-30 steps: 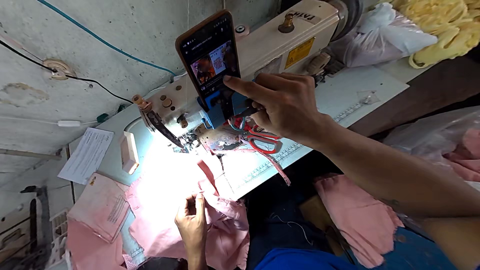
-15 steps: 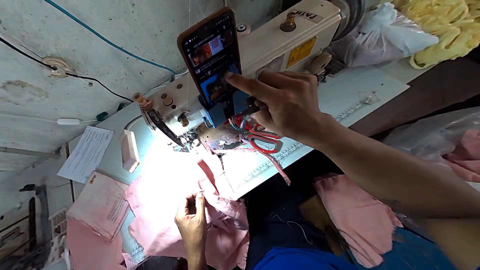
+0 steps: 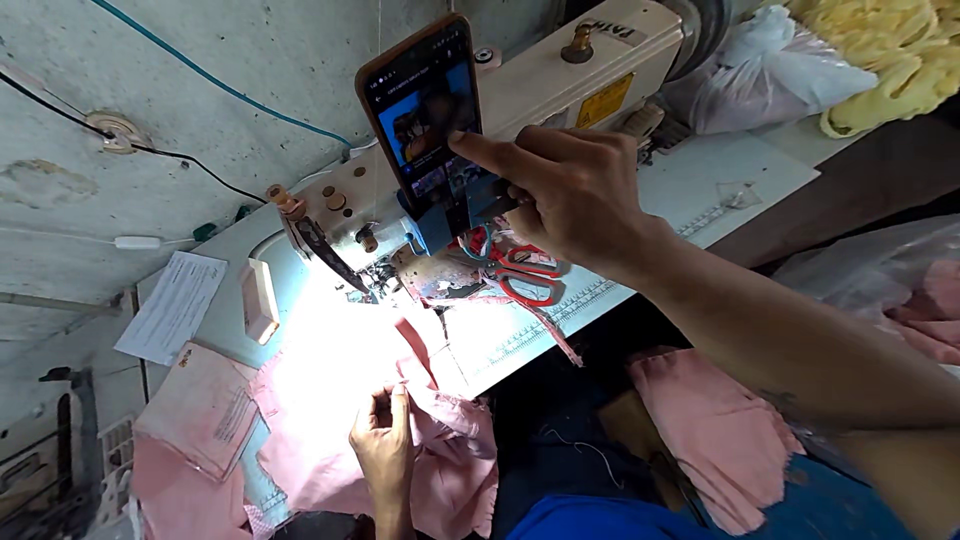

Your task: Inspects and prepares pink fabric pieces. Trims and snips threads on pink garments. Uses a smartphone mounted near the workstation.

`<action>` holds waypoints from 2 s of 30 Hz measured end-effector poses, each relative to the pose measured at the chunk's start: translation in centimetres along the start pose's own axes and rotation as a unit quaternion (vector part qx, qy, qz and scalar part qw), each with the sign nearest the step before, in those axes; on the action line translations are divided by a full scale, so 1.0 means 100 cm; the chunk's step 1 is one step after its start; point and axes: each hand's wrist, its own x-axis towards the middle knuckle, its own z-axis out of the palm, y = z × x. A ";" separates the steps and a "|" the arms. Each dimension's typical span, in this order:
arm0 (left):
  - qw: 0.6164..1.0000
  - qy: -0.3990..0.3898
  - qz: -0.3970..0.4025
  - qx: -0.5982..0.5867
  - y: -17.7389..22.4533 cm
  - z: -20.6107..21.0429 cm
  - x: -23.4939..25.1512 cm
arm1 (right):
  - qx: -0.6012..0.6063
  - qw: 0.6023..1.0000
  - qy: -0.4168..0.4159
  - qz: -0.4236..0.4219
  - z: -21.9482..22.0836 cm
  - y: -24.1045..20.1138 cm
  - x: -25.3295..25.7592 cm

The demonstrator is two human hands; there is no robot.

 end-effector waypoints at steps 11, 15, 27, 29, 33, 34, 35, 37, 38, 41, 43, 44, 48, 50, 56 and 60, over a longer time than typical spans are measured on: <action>1.000 -0.001 0.000 0.009 0.001 0.000 0.001 | 0.019 1.000 -0.005 0.018 -0.003 0.001 0.003; 1.000 -0.001 -0.002 0.007 0.001 0.000 0.001 | 0.026 0.999 0.012 0.015 -0.004 0.000 0.003; 1.000 0.002 -0.003 0.005 0.001 0.001 0.001 | 0.010 1.000 -0.007 -0.003 0.003 0.000 -0.001; 1.000 0.002 0.001 0.002 0.000 0.001 0.001 | 0.010 1.000 -0.002 -0.001 0.003 0.000 0.000; 1.000 0.000 -0.001 0.006 0.001 0.000 0.001 | 0.013 1.000 -0.020 -0.007 0.005 -0.001 -0.008; 1.000 -0.001 -0.002 0.005 0.001 0.000 0.001 | 0.012 1.000 -0.026 -0.008 0.006 -0.001 -0.011; 1.000 -0.002 -0.003 0.004 0.001 0.000 0.001 | 0.013 0.999 -0.030 -0.011 0.007 -0.002 -0.014; 1.000 -0.001 0.000 0.008 -0.001 0.000 0.001 | 0.018 0.999 -0.033 -0.016 0.009 -0.002 -0.019; 1.000 -0.001 0.002 0.010 -0.001 0.000 0.001 | 0.020 0.999 -0.034 -0.017 0.009 -0.002 -0.020; 1.000 -0.003 0.002 0.014 -0.001 0.000 0.001 | 0.020 0.999 -0.031 -0.016 0.009 -0.002 -0.016; 1.000 -0.003 0.000 0.015 0.000 0.000 0.001 | 0.023 1.000 -0.019 -0.007 0.006 -0.002 -0.009; 1.000 -0.003 0.001 0.015 0.000 0.000 0.001 | 0.022 1.000 -0.013 0.000 0.004 -0.002 -0.005; 1.000 0.003 0.004 0.013 0.000 0.000 0.001 | 0.026 0.999 0.011 0.015 -0.002 -0.005 0.003; 1.000 0.004 0.004 0.013 0.000 0.001 0.001 | 0.029 1.000 0.007 -0.003 0.000 -0.006 -0.002; 1.000 0.000 0.004 0.008 -0.001 0.000 0.000 | 0.027 0.999 -0.021 -0.031 0.006 -0.001 -0.011; 1.000 0.001 0.006 0.007 -0.001 0.000 0.001 | 0.016 1.000 0.005 0.000 0.000 -0.001 0.000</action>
